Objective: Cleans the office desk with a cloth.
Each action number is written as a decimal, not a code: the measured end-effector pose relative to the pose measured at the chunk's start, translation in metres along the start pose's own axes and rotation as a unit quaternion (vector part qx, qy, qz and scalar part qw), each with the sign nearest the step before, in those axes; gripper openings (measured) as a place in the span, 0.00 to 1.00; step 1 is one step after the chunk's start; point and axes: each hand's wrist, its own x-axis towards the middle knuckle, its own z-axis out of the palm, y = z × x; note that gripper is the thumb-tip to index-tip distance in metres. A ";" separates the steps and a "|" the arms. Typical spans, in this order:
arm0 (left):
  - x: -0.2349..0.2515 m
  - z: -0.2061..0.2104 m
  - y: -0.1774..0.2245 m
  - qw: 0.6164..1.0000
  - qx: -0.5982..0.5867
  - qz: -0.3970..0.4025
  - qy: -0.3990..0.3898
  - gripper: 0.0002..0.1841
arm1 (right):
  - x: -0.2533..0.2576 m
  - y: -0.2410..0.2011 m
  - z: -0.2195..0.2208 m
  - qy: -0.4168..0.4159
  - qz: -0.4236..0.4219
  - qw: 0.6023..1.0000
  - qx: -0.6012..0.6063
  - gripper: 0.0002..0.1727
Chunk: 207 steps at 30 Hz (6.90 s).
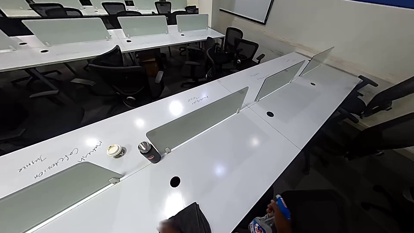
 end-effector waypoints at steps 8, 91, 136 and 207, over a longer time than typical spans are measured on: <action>-0.022 -0.004 -0.005 0.998 -0.049 -0.030 0.025 0.25 | -0.053 0.031 0.012 -0.042 0.146 0.988 0.019 0.20; 0.019 -0.003 0.067 0.966 -0.158 0.165 -0.119 0.13 | 0.093 -0.066 0.005 0.185 -0.017 0.981 -0.056 0.20; 0.006 -0.001 0.065 0.944 -0.209 0.206 -0.152 0.12 | 0.118 -0.087 0.005 0.148 -0.213 0.965 -0.037 0.16; 0.096 0.076 0.019 0.940 -0.032 0.099 0.326 0.31 | -0.046 0.153 0.221 -0.350 -0.483 0.586 -0.549 0.45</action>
